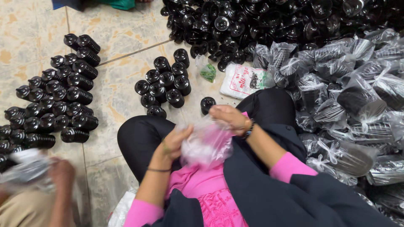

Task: The person sits on the floor and places black plastic bottles into clear plastic bags one at a time, twisting the bag closed around each bottle and setting the wrapped bottle onto a growing pile beside them, taking new empty bags from a stack in their lap.

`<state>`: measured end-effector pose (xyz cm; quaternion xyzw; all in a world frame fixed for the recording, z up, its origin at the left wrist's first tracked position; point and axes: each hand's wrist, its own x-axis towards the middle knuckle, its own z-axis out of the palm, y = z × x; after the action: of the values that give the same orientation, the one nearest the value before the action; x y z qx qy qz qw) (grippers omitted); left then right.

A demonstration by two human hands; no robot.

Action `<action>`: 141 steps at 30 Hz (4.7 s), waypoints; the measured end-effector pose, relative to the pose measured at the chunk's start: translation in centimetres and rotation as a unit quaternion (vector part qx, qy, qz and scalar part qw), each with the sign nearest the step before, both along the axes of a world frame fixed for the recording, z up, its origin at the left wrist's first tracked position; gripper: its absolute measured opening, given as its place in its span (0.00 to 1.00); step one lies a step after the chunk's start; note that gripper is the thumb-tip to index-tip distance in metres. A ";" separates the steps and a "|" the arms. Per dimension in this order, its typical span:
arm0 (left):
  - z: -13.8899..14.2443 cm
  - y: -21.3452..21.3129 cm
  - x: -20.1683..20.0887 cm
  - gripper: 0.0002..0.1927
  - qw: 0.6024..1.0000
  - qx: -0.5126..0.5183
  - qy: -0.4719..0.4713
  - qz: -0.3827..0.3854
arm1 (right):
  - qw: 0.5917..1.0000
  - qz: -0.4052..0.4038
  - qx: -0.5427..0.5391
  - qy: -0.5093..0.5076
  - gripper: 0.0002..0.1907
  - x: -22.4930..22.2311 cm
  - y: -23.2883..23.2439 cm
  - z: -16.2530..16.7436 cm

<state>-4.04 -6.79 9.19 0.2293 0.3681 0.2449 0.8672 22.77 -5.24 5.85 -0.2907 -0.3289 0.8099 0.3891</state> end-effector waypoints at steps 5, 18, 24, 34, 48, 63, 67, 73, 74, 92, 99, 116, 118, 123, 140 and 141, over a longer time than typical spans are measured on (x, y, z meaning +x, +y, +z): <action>-1.0 -2.0 -3.8 0.15 0.959 0.179 0.105 -0.194 | 0.959 0.198 0.042 -0.198 0.14 3.2 -3.2 1.3; -8.3 12.0 6.7 0.10 0.963 0.009 0.255 0.083 | 0.695 -0.191 0.179 -0.670 0.18 -3.1 8.3 -5.5; -10.0 10.3 6.8 0.10 0.910 0.006 0.405 0.091 | 0.589 0.199 0.129 -0.773 0.15 -5.2 9.9 -5.0; -10.6 13.6 6.4 0.10 0.927 0.105 0.310 0.181 | 0.715 -0.205 0.237 -0.625 0.09 -4.8 9.4 -5.9; -3.7 9.7 -3.4 0.12 0.829 0.506 0.235 -0.028 | 0.874 -0.120 0.276 -0.382 0.13 1.2 6.5 -3.3; -3.0 7.3 1.2 0.05 0.991 0.125 -0.001 -0.041 | 0.738 -0.218 0.474 -0.428 0.07 -4.2 1.0 3.8; -1.8 5.4 1.0 0.09 0.940 0.324 0.068 -0.088 | 0.882 -0.151 0.346 -0.281 0.08 -3.6 0.6 4.3; 1.3 3.2 2.0 0.10 0.761 0.558 0.326 0.053 | 0.896 -0.083 0.350 -0.259 0.25 -3.7 0.4 3.0; 1.8 3.0 2.2 0.11 0.779 0.544 0.304 0.075 | 0.886 -0.074 0.349 -0.297 0.22 -3.4 0.7 3.0; 1.7 3.4 -0.6 0.08 0.775 0.550 0.310 -0.019 | 0.853 -0.163 0.390 -0.305 0.05 -6.6 -1.7 2.4; 2.2 0.3 1.4 0.06 0.549 0.716 0.431 0.020 | 0.768 -0.119 0.411 -0.476 0.05 -5.2 -0.9 1.2; -1.8 2.3 1.2 0.05 0.933 0.235 0.196 0.189 | 0.747 -0.175 0.463 -0.445 0.06 -5.4 -0.8 2.7; -1.1 2.0 1.0 0.05 0.846 0.396 0.293 0.202 | 0.634 -0.226 0.541 -0.505 0.04 -5.0 -0.4 1.9; -1.6 2.6 0.2 0.12 0.688 0.486 0.521 0.138 | 0.635 -0.267 0.501 -0.524 0.05 -3.1 -0.2 1.3; 1.4 2.9 3.6 0.06 0.709 0.619 0.333 0.054 | 0.843 -0.135 0.339 -0.395 0.10 -3.1 -0.7 3.6; 1.8 2.6 3.6 0.06 0.693 0.638 0.327 0.076 | 0.855 -0.131 0.347 -0.362 0.14 -3.2 -0.7 3.4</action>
<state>-0.46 -4.15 11.04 0.7643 0.3999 0.3958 0.3152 19.57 -5.99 9.22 -0.4497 -0.6652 0.4223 0.4206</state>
